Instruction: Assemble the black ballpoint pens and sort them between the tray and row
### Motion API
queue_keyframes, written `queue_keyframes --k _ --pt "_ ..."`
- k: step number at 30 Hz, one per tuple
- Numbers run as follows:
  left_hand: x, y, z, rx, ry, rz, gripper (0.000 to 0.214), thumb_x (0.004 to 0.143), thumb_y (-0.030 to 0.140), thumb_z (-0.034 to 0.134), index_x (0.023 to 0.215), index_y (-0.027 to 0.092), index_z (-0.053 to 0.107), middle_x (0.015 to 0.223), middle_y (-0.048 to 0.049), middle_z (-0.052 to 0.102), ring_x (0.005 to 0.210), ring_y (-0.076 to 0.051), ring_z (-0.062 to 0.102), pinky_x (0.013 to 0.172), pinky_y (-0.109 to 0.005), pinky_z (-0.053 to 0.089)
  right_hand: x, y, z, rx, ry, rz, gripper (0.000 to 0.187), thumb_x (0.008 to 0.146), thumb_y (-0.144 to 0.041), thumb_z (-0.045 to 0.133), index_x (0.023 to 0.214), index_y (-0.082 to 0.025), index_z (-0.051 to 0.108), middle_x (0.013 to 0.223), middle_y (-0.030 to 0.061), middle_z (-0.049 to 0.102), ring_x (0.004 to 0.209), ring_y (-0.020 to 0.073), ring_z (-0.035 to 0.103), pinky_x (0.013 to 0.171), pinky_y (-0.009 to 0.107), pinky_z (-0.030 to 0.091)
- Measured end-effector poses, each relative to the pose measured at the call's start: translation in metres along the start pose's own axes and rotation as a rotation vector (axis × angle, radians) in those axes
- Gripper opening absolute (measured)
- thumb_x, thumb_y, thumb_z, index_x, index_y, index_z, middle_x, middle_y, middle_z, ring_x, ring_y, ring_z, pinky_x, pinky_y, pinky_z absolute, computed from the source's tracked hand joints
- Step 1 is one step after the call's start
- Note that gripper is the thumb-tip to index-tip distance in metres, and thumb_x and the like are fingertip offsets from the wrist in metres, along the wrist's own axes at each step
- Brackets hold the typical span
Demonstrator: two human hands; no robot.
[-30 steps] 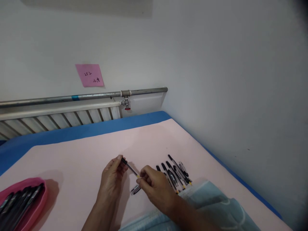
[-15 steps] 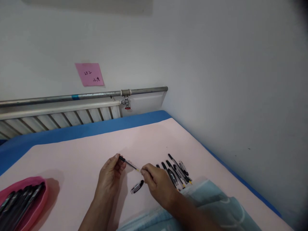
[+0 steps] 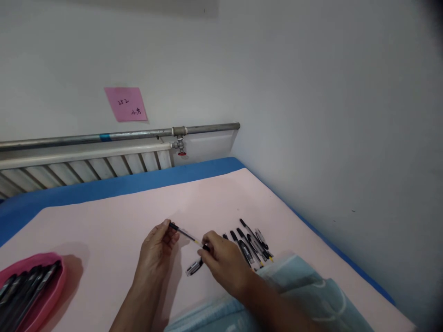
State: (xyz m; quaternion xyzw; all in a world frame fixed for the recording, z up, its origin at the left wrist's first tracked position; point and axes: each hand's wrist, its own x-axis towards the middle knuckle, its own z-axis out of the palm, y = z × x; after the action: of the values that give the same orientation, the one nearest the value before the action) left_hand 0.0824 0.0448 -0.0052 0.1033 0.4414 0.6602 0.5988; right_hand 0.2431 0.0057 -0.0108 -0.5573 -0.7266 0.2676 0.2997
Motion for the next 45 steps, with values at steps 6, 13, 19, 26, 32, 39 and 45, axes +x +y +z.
queue_keyframes --k 6,13,19,26,32,39,45 --pt "0.0001 -0.0004 -0.0005 0.016 -0.015 0.009 0.007 0.071 0.009 0.06 0.065 0.012 0.062 0.059 0.0007 0.062 0.053 -0.007 0.058 0.049 -0.017 0.049 -0.0006 0.0018 0.001 -0.022 -0.015 -0.017 0.02 0.088 -0.034 0.04 0.083 -0.02 0.054 0.066 -0.0012 0.056 0.06 0.0109 0.05 0.055 0.021 0.029" --pt "-0.0014 -0.0014 0.0006 0.033 -0.012 0.005 0.008 0.072 0.009 0.059 0.064 0.011 0.061 0.059 0.0004 0.061 0.053 -0.008 0.058 0.048 -0.018 0.049 0.0006 0.0026 0.0006 -0.049 0.028 -0.012 0.014 0.086 -0.029 0.043 0.078 -0.02 0.051 0.066 -0.0018 0.056 0.061 0.0108 0.05 0.056 0.02 0.029" --pt "-0.0006 -0.0019 -0.0004 0.044 -0.005 0.007 0.006 0.071 0.009 0.06 0.065 0.011 0.06 0.06 0.0002 0.061 0.053 -0.008 0.058 0.048 -0.018 0.049 -0.0001 0.0019 0.0005 -0.027 0.005 -0.006 0.014 0.081 -0.032 0.051 0.091 -0.022 0.053 0.071 -0.0023 0.059 0.06 0.0103 0.051 0.056 0.02 0.03" --pt "-0.0003 -0.0024 -0.0014 0.06 -0.026 0.012 0.003 0.068 0.011 0.063 0.066 0.011 0.061 0.058 0.0 0.06 0.054 -0.009 0.057 0.048 -0.019 0.049 0.0006 0.0014 -0.0008 -0.053 -0.002 -0.03 0.02 0.088 -0.034 0.04 0.082 -0.02 0.054 0.071 -0.0001 0.059 0.064 0.0113 0.051 0.058 0.02 0.03" --pt "-0.0003 -0.0027 -0.0017 0.074 -0.037 0.008 0.008 0.063 0.013 0.068 0.064 0.011 0.061 0.059 -0.0002 0.06 0.055 -0.009 0.057 0.048 -0.018 0.048 0.0007 0.0026 0.0001 -0.084 -0.002 -0.023 0.017 0.086 -0.033 0.043 0.081 -0.02 0.054 0.069 -0.0006 0.058 0.062 0.0109 0.051 0.056 0.02 0.029" --pt "-0.0006 -0.0033 -0.0013 0.103 -0.035 0.004 0.012 0.06 0.016 0.071 0.063 0.012 0.06 0.059 -0.0001 0.061 0.054 -0.008 0.057 0.049 -0.018 0.047 0.0021 0.0022 0.0014 -0.073 -0.007 -0.023 0.014 0.083 -0.033 0.048 0.088 -0.021 0.054 0.071 -0.001 0.059 0.063 0.0112 0.052 0.056 0.02 0.029" --pt "-0.0004 -0.0014 -0.0037 0.144 -0.113 0.082 0.019 0.053 0.021 0.076 0.06 0.012 0.061 0.058 0.0016 0.06 0.055 -0.008 0.056 0.053 -0.018 0.046 0.0011 0.0011 0.0002 0.025 -0.035 -0.01 0.016 0.086 -0.03 0.043 0.077 -0.019 0.052 0.061 -0.0028 0.054 0.057 0.0098 0.048 0.053 0.02 0.028"
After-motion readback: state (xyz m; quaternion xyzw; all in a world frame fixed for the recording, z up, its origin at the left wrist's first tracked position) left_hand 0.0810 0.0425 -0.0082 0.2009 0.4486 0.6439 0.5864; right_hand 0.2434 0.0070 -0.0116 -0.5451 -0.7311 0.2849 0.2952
